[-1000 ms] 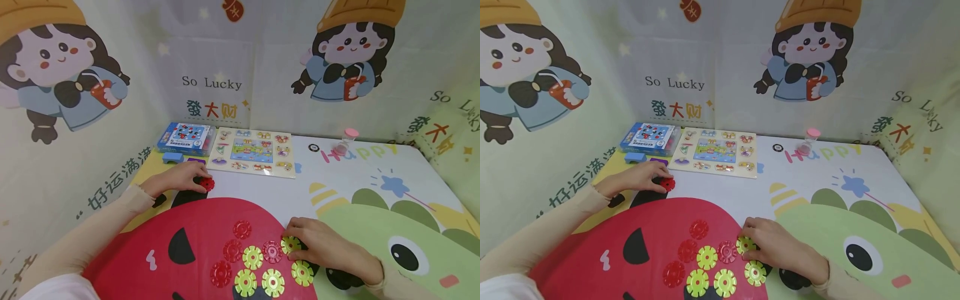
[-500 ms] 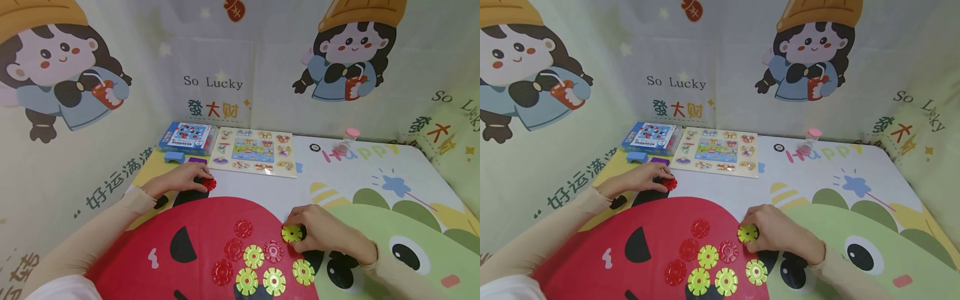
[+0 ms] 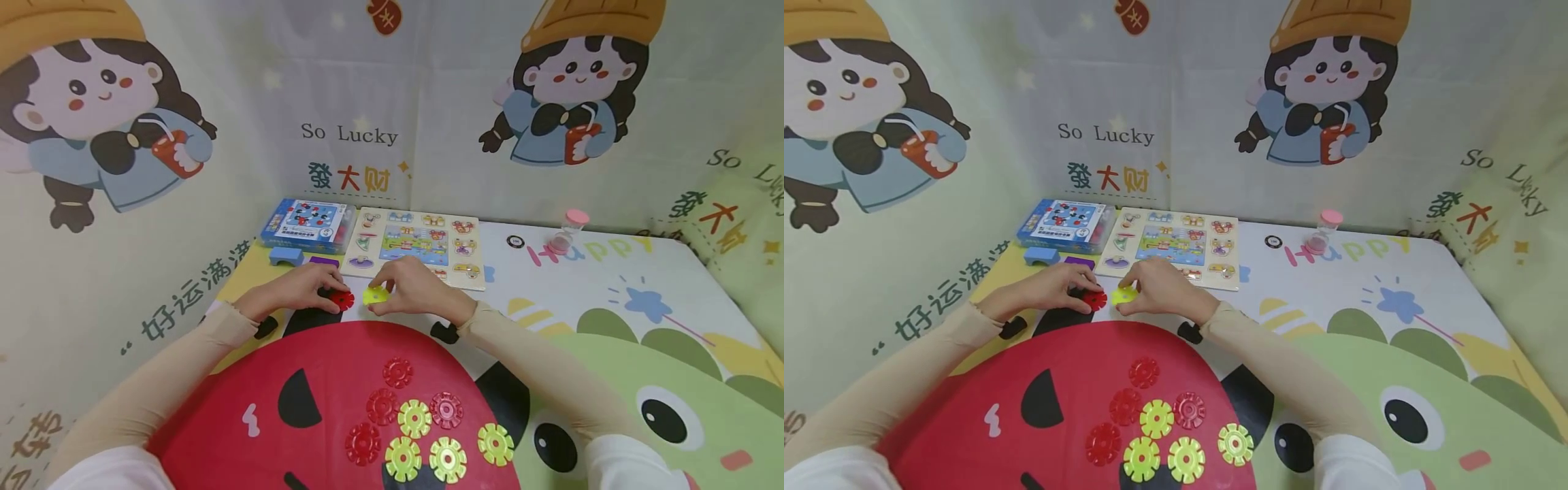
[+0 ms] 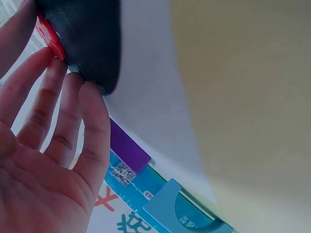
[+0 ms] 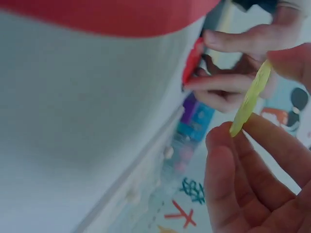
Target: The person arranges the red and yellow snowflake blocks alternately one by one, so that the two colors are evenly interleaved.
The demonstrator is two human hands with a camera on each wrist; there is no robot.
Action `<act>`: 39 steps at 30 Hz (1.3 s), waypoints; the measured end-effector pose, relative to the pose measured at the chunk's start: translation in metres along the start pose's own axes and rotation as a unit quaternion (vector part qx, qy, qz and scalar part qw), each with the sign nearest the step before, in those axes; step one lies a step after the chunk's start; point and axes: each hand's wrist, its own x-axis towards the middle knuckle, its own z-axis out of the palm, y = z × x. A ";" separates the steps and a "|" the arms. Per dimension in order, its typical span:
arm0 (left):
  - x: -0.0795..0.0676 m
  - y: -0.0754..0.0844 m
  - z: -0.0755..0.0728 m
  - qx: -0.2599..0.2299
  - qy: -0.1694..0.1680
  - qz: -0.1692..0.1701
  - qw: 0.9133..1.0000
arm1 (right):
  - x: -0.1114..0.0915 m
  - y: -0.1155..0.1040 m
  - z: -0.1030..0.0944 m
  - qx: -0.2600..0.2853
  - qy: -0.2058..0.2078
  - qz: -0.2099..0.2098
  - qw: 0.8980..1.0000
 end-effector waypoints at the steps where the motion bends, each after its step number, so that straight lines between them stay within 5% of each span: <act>1: 0.000 0.000 0.000 0.001 0.001 0.002 1.000 | 0.008 0.000 0.004 -0.013 -0.006 0.004 1.000; 9: 0.000 -0.002 0.000 0.001 0.000 0.010 1.000 | 0.029 0.001 0.027 -0.086 -0.064 0.023 0.994; 20: 0.001 0.000 -0.001 0.000 -0.003 0.000 1.000 | 0.021 0.002 0.030 -0.073 -0.087 0.010 0.993; 25: 0.002 0.006 -0.001 0.025 0.008 0.002 1.000 | -0.003 -0.008 0.023 -0.043 -0.089 -0.021 0.995; 33: 0.015 0.025 0.006 0.032 0.018 0.031 0.999 | -0.072 -0.031 0.008 0.015 -0.212 -0.083 0.974; 39: 0.024 0.033 0.010 0.028 -0.005 0.054 0.998 | -0.092 -0.036 0.010 -0.011 -0.194 -0.087 0.977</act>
